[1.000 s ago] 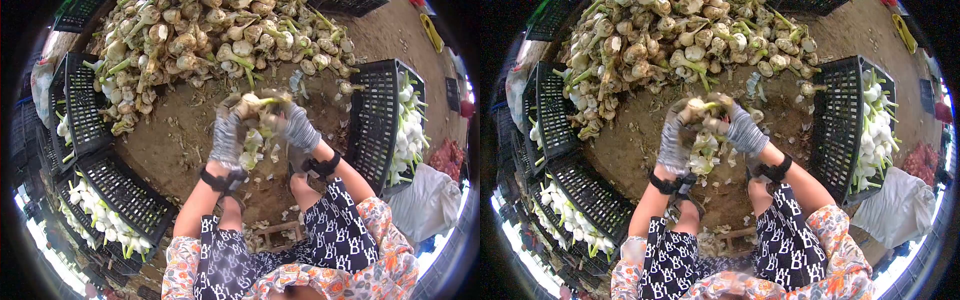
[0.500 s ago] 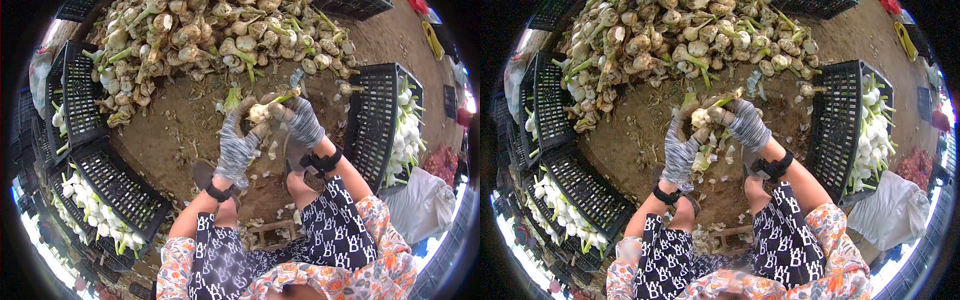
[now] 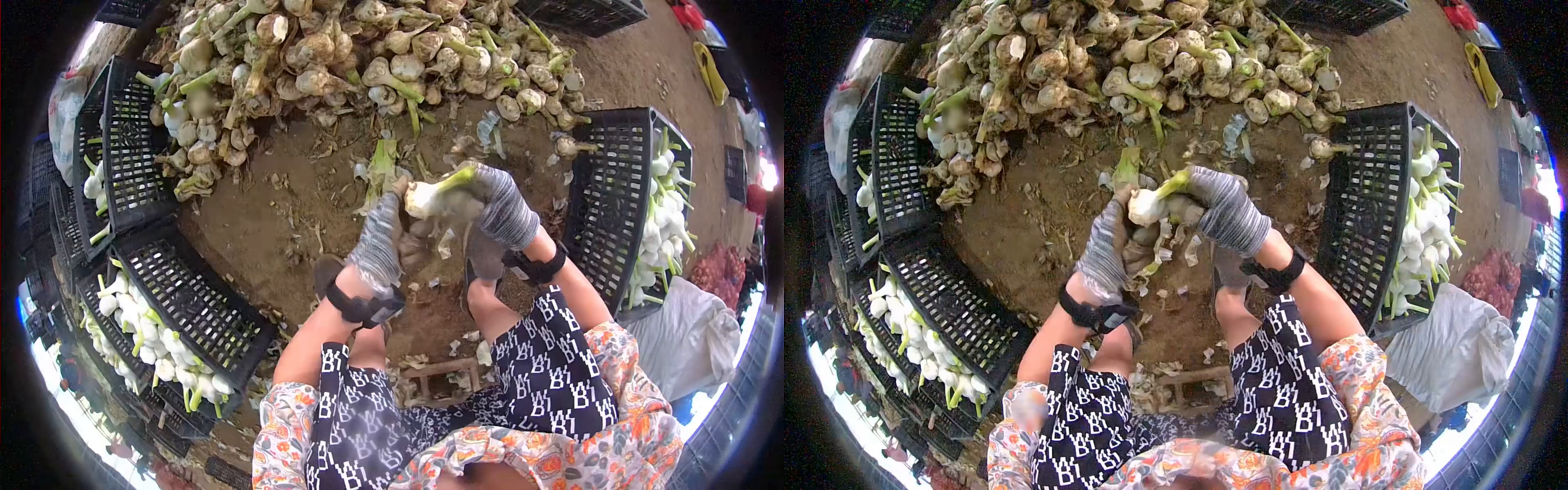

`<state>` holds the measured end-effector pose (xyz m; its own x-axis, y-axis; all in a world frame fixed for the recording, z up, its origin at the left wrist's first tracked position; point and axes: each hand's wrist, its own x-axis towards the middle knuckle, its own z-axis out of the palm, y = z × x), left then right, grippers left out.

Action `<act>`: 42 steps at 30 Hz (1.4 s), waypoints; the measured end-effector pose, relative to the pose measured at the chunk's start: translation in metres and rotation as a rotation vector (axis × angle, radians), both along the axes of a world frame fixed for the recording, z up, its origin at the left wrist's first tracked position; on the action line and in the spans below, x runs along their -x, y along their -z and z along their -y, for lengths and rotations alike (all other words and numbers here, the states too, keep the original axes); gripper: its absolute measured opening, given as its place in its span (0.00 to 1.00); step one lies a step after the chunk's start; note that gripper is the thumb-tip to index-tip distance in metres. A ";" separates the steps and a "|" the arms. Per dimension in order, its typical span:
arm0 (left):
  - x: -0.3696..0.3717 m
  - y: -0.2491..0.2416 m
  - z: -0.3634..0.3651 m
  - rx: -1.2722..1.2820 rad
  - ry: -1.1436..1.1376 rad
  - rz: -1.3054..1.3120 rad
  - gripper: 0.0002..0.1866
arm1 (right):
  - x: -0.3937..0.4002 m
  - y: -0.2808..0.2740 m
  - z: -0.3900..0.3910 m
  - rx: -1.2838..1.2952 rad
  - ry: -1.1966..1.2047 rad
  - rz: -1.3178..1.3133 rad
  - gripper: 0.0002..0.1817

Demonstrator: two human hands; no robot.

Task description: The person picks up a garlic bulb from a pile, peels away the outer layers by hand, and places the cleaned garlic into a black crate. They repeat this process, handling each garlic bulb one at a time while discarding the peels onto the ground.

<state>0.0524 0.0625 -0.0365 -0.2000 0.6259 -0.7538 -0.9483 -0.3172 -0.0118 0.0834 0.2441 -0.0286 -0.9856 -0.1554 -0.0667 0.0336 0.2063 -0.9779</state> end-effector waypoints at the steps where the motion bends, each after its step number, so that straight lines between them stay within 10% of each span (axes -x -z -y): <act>1: 0.004 0.002 0.001 -0.116 0.068 0.032 0.25 | -0.002 -0.001 0.000 0.034 -0.004 0.025 0.12; 4: 0.015 0.016 0.013 -0.390 0.240 0.120 0.27 | -0.007 -0.003 0.000 0.165 0.001 0.170 0.13; 9: -0.001 0.061 0.009 0.545 0.123 -1.241 0.17 | -0.006 0.006 0.006 0.130 0.187 0.321 0.15; 13: -0.011 0.009 0.006 0.484 0.144 -1.215 0.20 | -0.002 0.013 0.010 -0.045 0.163 0.067 0.14; 19: -0.002 -0.004 0.008 -0.104 -0.142 -0.551 0.25 | 0.002 -0.021 0.013 0.703 0.304 0.567 0.12; 23: -0.001 0.010 0.009 0.479 -0.100 -1.153 0.21 | 0.000 -0.006 0.001 0.323 0.210 0.440 0.17; 29: 0.006 -0.006 0.015 0.574 0.023 -1.430 0.09 | -0.004 -0.003 0.016 0.149 0.230 0.051 0.16; 38: 0.009 0.006 0.030 0.143 -0.146 -1.125 0.11 | -0.002 0.016 -0.025 1.836 0.397 0.824 0.08; 41: 0.010 0.007 0.031 -0.019 -0.255 -0.839 0.15 | -0.016 0.033 -0.043 1.397 0.088 0.755 0.17; 42: 0.008 0.003 0.032 0.005 -0.248 -0.746 0.16 | -0.019 0.035 -0.042 0.905 -0.072 0.720 0.20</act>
